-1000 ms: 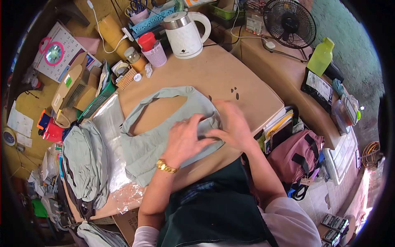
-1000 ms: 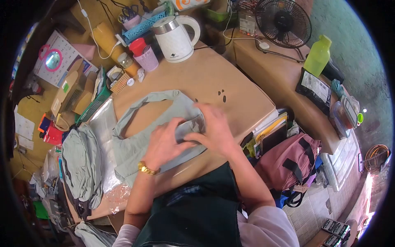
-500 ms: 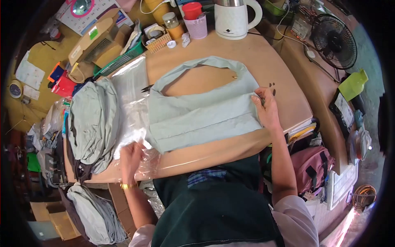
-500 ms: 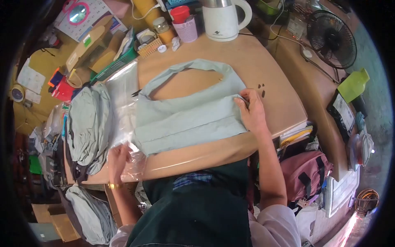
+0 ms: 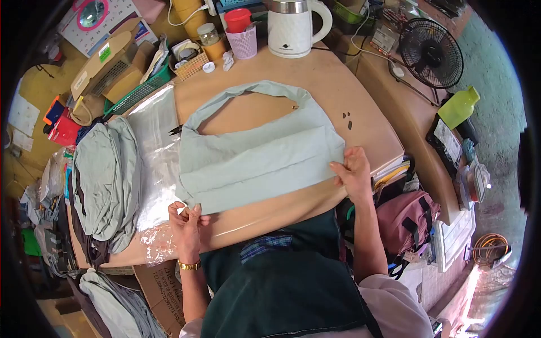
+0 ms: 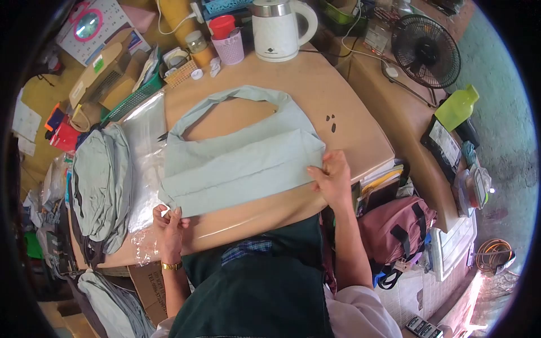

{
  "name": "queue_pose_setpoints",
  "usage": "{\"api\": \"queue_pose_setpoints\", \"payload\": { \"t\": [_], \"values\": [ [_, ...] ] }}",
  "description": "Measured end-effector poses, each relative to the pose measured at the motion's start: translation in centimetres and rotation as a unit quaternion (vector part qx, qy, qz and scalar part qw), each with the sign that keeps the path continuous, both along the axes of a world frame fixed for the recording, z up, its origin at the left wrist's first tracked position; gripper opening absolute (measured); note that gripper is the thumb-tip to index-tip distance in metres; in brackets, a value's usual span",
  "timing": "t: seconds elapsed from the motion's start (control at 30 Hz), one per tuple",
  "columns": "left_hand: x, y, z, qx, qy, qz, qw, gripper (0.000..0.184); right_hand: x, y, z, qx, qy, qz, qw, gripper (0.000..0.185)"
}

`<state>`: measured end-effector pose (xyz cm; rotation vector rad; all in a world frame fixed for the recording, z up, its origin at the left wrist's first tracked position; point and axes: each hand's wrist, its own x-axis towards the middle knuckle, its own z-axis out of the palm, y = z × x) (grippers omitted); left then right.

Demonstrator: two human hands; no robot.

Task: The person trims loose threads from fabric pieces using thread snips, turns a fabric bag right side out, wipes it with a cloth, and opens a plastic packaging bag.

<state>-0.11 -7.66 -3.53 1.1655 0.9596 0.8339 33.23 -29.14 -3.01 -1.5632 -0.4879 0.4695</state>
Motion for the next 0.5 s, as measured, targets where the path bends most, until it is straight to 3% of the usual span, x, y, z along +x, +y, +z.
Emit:
{"api": "queue_pose_setpoints", "payload": {
  "t": [0.03, 0.07, 0.1, 0.13, 0.17, 0.2, 0.23, 0.3, 0.33, 0.4, 0.43, 0.47, 0.5],
  "values": [
    [-0.2, -0.2, 0.3, 0.001, 0.002, -0.016, 1.000, 0.036, 0.4, -0.3, -0.1, 0.017, 0.009, -0.008, 1.000, 0.039],
    [-0.4, -0.5, 0.7, 0.000, 0.001, -0.011, 1.000, 0.036, 0.6, -0.7, 0.0, 0.000, 0.009, -0.002, 1.000, 0.049],
    [-0.6, -1.0, 1.5, 0.056, 0.139, -0.040, 0.988, 0.043, 0.3, -1.3, 0.2, -0.001, 0.008, 0.003, 1.000, 0.049],
    [-0.8, -1.2, 2.5, 0.112, 0.273, -0.067, 0.953, 0.051, -0.3, -1.8, 1.9, -0.132, -0.150, -0.025, 0.980, 0.059],
    [-0.8, -1.2, 3.4, 0.113, 0.271, -0.063, 0.954, 0.051, -0.5, -2.0, 3.4, -0.256, -0.302, -0.055, 0.917, 0.069],
    [-0.9, -1.1, 4.4, 0.265, 0.320, -0.016, 0.909, 0.063, 0.0, -2.0, 4.3, -0.238, -0.395, -0.070, 0.885, 0.086],
    [-1.0, -1.1, 5.4, 0.408, 0.360, 0.031, 0.838, 0.075, 0.2, -1.3, 5.4, -0.238, -0.395, -0.068, 0.885, 0.086],
    [1.4, -0.2, 7.8, 0.553, 0.336, -0.014, 0.763, 0.094, 0.6, 0.9, 7.3, -0.180, -0.488, -0.008, 0.854, 0.078],
    [3.3, 0.2, 8.6, 0.579, 0.330, -0.048, 0.744, 0.087, 1.0, 2.1, 7.8, -0.159, -0.517, 0.015, 0.841, 0.076],
    [5.9, 1.7, 9.4, 0.605, 0.326, -0.076, 0.722, 0.079, 2.4, 4.6, 7.9, -0.202, -0.506, 0.254, 0.799, 0.063],
    [6.8, 2.8, 9.2, 0.544, 0.382, -0.185, 0.724, 0.064, 2.7, 5.1, 7.9, -0.198, -0.509, 0.256, 0.798, 0.063],
    [7.1, 3.3, 9.2, 0.473, 0.430, -0.291, 0.712, 0.048, 3.3, 5.4, 7.8, -0.253, -0.518, 0.276, 0.769, 0.051],
    [6.9, 3.4, 9.5, 0.473, 0.431, -0.286, 0.713, 0.048, 3.8, 5.5, 7.9, -0.307, -0.526, 0.294, 0.737, 0.039]
  ]
}}
